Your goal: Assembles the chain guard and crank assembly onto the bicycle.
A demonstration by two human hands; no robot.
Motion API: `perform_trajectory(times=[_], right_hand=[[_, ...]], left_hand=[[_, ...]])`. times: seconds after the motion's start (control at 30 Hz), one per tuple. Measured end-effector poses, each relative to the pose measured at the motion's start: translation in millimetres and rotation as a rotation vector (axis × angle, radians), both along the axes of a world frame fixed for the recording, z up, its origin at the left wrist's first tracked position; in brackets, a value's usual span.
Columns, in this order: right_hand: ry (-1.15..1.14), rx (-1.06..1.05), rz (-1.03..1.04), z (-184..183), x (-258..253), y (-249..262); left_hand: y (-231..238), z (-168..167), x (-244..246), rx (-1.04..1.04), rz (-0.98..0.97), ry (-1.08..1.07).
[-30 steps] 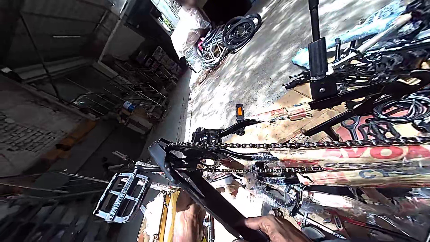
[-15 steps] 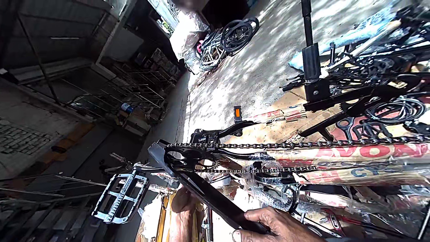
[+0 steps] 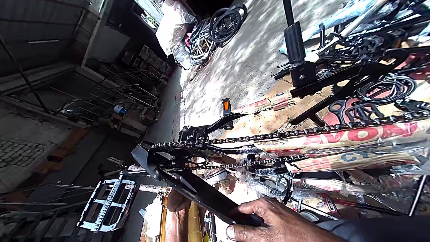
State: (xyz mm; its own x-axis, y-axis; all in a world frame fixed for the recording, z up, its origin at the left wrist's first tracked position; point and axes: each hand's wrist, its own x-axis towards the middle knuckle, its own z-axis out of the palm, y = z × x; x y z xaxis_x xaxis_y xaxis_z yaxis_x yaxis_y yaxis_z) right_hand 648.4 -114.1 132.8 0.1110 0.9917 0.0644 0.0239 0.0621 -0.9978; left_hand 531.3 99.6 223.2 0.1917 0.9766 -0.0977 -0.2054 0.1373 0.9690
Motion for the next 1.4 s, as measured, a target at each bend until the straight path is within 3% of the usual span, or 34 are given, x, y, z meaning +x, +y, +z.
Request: perform_trajectory(times=[0.07, 0.2, 0.47, 0.67, 0.87, 0.93, 1.0, 1.13, 1.23, 1.4], right_hand=[[0.015, -0.002, -0.002, -0.4, 0.5, 0.2], [0.024, -0.012, -0.016, -0.8, -0.5, -0.4], [-0.051, -0.09, -0.061, 3.3, 3.8, 0.1], [-0.093, -0.069, -0.059, 9.3, 5.9, -5.0], [-0.095, -0.033, -0.042, 6.9, 2.6, -6.2], [-0.116, -0.03, -0.04, 9.4, -0.4, -7.0], [-0.127, -0.02, -0.044, 10.5, -2.5, -6.6], [-0.132, -0.01, -0.032, 8.9, -1.5, -2.5], [-0.127, -0.009, -0.034, 9.7, -2.7, -2.6], [-0.128, -0.004, -0.047, 5.0, 2.9, -3.2]], left_hand=[[17.2, -11.3, -15.7, 0.095, -0.136, 0.009], [57.4, -33.7, -30.7, 0.108, -0.111, -0.143], [56.1, -29.9, -36.1, 0.185, -0.33, -0.216], [12.9, -6.0, -7.7, 0.197, -0.052, -0.045], [15.0, -10.7, -20.1, 0.223, -0.078, -0.053], [31.4, -23.9, -50.1, 0.307, -0.257, -0.05], [21.2, -18.2, -44.8, 0.224, -0.133, 0.004], [51.7, -34.7, -56.7, 0.215, -0.165, -0.122], [26.9, -19.1, -44.4, 0.215, -0.091, -0.063], [38.9, -27.9, -52.0, 0.284, -0.237, 0.037]])
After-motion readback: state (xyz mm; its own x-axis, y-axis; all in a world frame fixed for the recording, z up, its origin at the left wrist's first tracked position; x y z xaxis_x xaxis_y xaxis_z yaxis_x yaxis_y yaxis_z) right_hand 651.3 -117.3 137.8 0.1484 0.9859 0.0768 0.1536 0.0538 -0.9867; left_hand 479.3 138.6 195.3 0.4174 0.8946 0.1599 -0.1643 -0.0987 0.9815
